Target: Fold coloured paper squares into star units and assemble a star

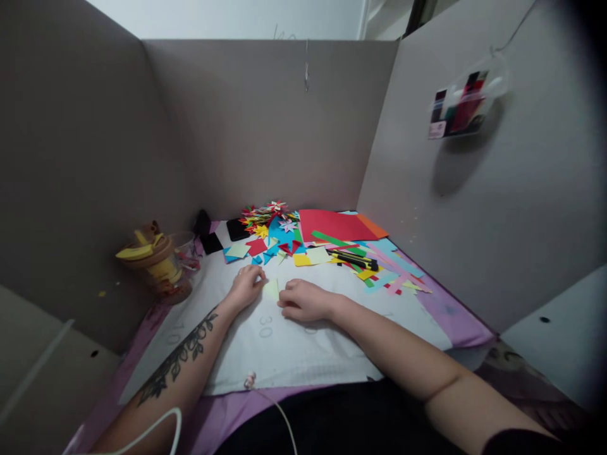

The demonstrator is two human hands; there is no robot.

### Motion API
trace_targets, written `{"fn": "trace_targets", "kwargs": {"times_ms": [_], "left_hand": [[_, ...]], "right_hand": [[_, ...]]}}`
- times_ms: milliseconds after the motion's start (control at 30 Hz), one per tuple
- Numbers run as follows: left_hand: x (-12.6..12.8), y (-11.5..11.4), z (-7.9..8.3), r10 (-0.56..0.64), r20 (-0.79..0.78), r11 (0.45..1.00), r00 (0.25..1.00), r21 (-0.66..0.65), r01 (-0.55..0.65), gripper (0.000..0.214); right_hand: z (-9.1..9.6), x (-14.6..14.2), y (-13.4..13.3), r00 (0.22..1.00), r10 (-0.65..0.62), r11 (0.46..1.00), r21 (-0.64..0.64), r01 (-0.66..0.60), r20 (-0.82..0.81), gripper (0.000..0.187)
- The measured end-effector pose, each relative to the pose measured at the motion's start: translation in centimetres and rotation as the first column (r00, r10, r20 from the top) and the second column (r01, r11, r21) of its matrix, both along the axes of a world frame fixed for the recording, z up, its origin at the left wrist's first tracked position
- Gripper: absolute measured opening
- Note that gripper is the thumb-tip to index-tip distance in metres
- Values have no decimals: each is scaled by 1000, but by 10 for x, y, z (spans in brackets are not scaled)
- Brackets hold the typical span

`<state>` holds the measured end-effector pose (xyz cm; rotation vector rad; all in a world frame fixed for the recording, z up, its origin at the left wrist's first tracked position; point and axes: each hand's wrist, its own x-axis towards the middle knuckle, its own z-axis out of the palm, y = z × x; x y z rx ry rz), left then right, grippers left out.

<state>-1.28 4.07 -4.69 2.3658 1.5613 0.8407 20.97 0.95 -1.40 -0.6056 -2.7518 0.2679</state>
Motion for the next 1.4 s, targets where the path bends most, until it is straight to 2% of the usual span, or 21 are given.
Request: {"fn": "trace_targets", "kwargs": {"times_ms": [200,400,567,733,833,933,1033,1167,1267,1400], "left_hand": [[1,-4,1,-76,2,996,997,45,76,22],[4,-12,9,-157,-98,987,983,-59,152,11],[10,-19,15,-170,91,985,981,-2,170,12],[22,-30,20,-100,266,993,959,-28,112,11],[29,-33,21,-58,331,997,942,-31,72,7],[33,-34,21,9,419,998,908,-54,15,18],[34,-35,23,19,482,988,876,-142,56,35],[34,-38,26,-64,389,979,919,-152,133,12],[33,-39,26,-88,332,983,939,-122,135,15],[28,-38,22,-106,232,994,967,-14,112,12]], "right_hand": [[-16,-1,8,957,-106,993,-79,88,-270,15],[-19,-3,12,913,-260,962,-165,217,-315,12],[-23,-6,21,812,-437,895,-274,351,-386,9],[-25,-10,25,778,-475,862,-397,316,-411,5],[-24,-12,22,747,-509,839,-442,318,-427,8],[-23,-13,19,738,-495,857,-398,327,-459,12],[-23,-13,18,775,-431,898,-308,315,-463,12],[-24,-11,18,820,-354,934,-205,291,-450,11],[-22,-10,16,825,-330,944,-163,287,-460,8],[-18,-9,14,786,-343,939,-211,272,-514,7]]}}
